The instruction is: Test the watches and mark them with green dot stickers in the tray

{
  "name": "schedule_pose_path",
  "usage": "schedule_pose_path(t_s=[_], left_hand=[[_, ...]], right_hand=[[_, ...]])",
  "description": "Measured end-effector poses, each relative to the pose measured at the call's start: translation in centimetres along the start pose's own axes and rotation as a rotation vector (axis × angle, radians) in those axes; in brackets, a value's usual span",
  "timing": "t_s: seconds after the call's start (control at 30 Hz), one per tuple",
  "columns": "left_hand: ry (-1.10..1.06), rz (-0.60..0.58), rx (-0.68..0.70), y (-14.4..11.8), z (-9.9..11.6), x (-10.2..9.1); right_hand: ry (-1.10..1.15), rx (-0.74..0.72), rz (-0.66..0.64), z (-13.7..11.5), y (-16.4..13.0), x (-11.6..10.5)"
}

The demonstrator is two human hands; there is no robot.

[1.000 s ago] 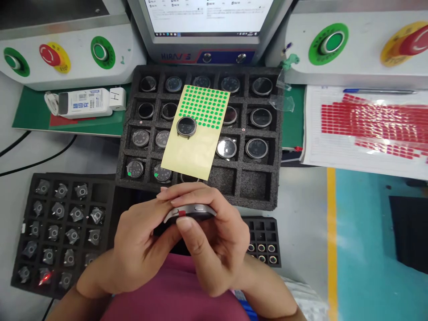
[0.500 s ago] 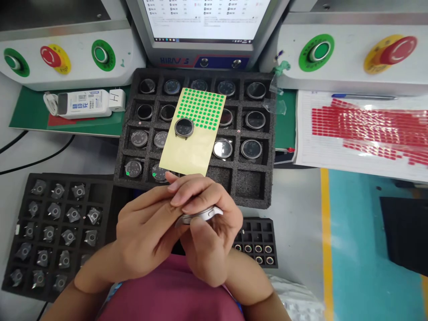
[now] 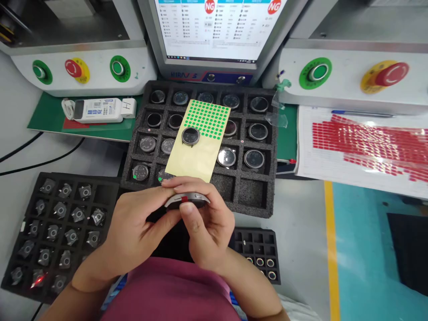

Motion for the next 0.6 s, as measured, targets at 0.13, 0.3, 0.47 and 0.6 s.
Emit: schedule_pose_path(t_s=[0.13,0.3,0.47,0.6], left_hand=[[-0.025,0.011,0.037,-0.2,0.4,0.1],[-0.079,0.035,0.105,-0.8,0.2,0.3],[-0.334,0.097,0.084,-1.4,-1.6,0.2],[-0.575,0.187,-0.006,-1.7,-2.9,0.4]], right_hand=[[-0.015,-0.019,-0.018,-0.5,-0.3,0.0],[-0.04,-0.111,0.013,-1.3,-0.7,0.7],[-0.363,-0.27,-0.074,-2.9,-0.2,1.3],[-0.586,-0.295,-0.196,-3.8,0.2,1.7]])
Point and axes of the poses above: each hand's wrist, its own y-axis towards the middle knuckle, its own x-axis out of the palm, z = x × y, the point moved 3 cm from there along y, towards the middle knuckle, and after that the axes turned 6 degrees about -y, right-handed, at the moved point
